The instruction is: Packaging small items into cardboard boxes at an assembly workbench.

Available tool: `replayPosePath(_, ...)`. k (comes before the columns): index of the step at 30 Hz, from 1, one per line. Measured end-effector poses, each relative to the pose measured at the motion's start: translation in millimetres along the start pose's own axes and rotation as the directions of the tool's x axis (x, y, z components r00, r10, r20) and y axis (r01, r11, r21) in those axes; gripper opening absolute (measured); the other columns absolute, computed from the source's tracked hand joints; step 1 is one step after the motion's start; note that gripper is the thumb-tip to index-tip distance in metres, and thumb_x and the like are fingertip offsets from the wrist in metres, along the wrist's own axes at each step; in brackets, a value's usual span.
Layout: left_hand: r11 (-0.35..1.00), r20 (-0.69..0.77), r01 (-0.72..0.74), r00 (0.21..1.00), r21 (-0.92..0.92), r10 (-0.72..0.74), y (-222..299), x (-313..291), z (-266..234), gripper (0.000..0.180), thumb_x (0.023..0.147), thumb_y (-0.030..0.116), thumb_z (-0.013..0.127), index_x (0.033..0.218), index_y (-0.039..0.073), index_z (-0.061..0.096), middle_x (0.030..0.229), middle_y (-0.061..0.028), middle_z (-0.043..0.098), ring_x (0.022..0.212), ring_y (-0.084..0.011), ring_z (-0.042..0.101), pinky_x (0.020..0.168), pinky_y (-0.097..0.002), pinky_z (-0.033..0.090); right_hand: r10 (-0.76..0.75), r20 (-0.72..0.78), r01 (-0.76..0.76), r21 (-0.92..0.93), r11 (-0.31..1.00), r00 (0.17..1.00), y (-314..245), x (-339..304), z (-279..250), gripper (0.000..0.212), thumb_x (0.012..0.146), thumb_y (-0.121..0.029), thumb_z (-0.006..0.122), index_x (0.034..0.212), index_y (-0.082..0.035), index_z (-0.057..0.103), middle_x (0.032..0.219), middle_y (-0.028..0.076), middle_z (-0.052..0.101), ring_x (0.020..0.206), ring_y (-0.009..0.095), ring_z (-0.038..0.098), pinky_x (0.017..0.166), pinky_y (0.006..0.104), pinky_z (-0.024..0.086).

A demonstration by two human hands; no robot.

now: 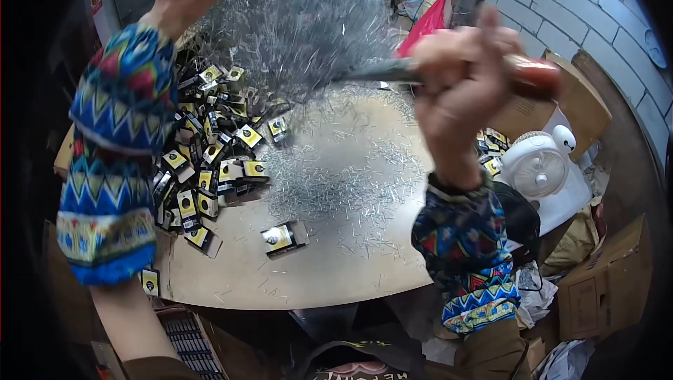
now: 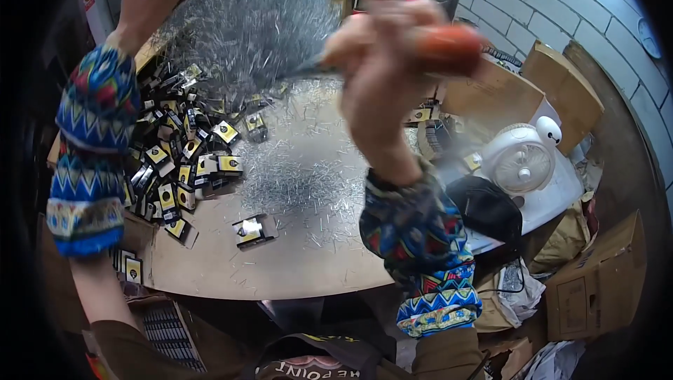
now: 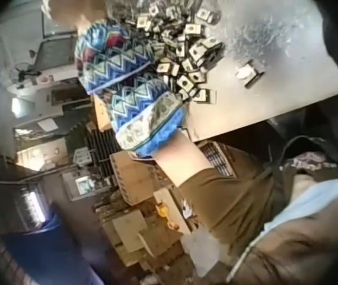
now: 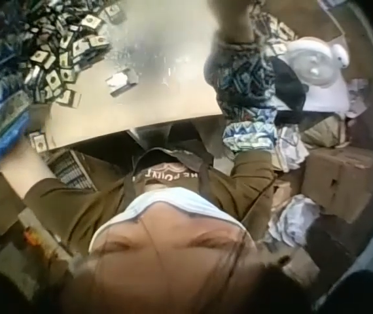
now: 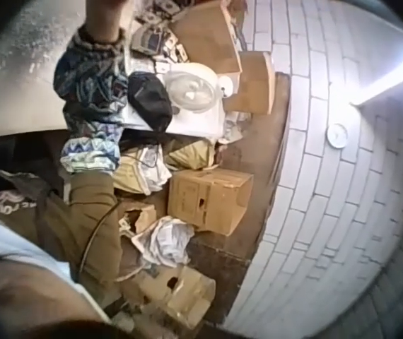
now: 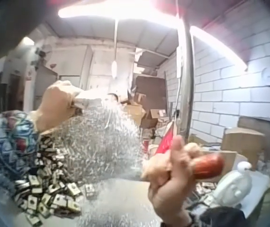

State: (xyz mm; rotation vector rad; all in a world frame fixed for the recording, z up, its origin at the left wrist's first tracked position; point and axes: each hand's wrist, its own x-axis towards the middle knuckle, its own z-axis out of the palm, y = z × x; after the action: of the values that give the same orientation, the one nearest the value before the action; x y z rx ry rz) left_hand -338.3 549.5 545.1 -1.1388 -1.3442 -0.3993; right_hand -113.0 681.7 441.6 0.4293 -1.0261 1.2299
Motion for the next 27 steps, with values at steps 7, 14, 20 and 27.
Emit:
replayPosePath(7,0.994,-0.102,0.112,0.989,0.013,-0.110,-12,6,3,0.019,0.071,0.010,0.068,0.088,0.004,0.070,0.081,-0.0146,0.066,0.086,-0.0336,0.061,0.079,-0.0415,0.049,-0.136,0.157,0.133,0.030,0.991,0.978,-1,31,11,0.051,0.101,-0.028,0.053,0.053,-0.017,0.038,0.043,-0.007,0.027,0.033,0.007,0.028,0.035,0.0277,0.028)
replayPosePath(14,0.979,-0.038,0.175,0.984,0.109,-0.172,-9,-6,28,0.015,0.075,0.013,0.062,0.088,0.007,0.068,0.079,-0.0158,0.064,0.079,-0.0349,0.061,0.072,-0.0440,0.050,-0.198,0.117,0.209,-0.091,0.974,0.973,16,24,38,0.020,0.098,-0.012,0.059,0.081,-0.012,0.049,0.047,-0.005,0.042,0.028,0.007,0.039,0.027,0.0223,0.031)
replayPosePath(20,0.946,-0.108,0.324,0.940,0.000,-0.322,9,-4,37,0.016,0.076,0.013,0.062,0.089,0.005,0.068,0.082,-0.0174,0.065,0.081,-0.0374,0.061,0.074,-0.0460,0.050,-0.320,0.232,0.340,-0.053,0.939,0.919,1,52,37,0.019,0.088,-0.010,0.067,0.073,-0.011,0.054,0.047,-0.004,0.046,0.030,0.006,0.033,0.027,0.0234,0.029)
replayPosePath(27,0.938,0.051,0.342,0.937,0.058,-0.345,4,-34,85,0.015,0.075,0.013,0.065,0.088,0.007,0.069,0.082,-0.0171,0.066,0.082,-0.0370,0.062,0.075,-0.0449,0.051,-0.350,0.231,0.357,0.009,0.934,0.908,16,55,11,0.018,0.084,0.002,0.066,0.074,-0.010,0.055,0.045,-0.004,0.042,0.030,0.007,0.035,0.025,0.0227,0.027)
